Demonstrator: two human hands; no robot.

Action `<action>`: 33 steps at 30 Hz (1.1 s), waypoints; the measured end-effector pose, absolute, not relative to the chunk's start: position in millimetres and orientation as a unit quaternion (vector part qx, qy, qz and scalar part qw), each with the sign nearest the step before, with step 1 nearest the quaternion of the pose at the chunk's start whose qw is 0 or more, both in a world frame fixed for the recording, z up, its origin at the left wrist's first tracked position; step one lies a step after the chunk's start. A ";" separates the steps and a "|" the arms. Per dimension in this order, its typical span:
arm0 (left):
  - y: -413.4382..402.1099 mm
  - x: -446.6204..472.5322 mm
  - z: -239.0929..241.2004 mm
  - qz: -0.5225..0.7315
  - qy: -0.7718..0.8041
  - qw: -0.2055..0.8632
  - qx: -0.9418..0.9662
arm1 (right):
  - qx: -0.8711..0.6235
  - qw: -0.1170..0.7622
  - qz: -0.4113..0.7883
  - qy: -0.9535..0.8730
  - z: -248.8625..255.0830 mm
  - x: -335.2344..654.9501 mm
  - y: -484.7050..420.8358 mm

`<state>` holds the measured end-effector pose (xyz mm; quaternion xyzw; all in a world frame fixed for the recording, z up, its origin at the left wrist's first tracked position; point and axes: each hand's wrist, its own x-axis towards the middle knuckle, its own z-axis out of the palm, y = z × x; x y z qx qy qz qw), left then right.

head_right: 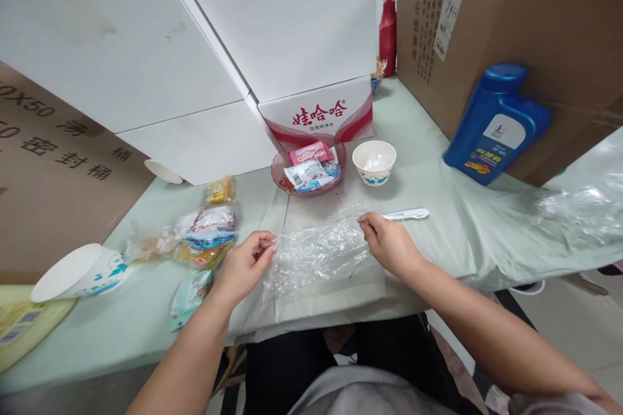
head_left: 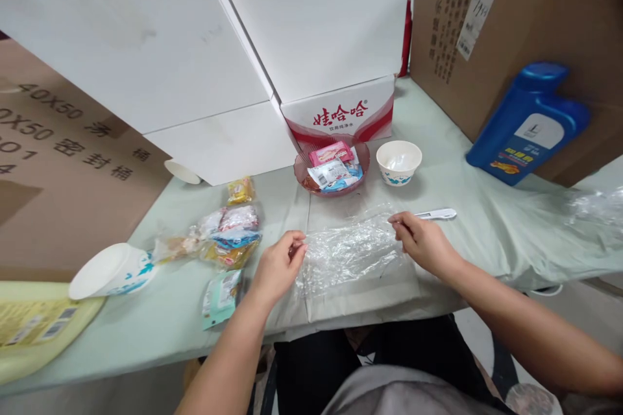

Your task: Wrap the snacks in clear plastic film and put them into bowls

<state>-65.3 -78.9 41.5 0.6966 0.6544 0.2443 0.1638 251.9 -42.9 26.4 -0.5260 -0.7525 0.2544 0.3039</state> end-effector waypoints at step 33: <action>-81.0 -7.9 -8.1 0.026 0.522 0.032 0.852 | -0.328 0.105 0.052 -0.937 7.1 215.2 -27.8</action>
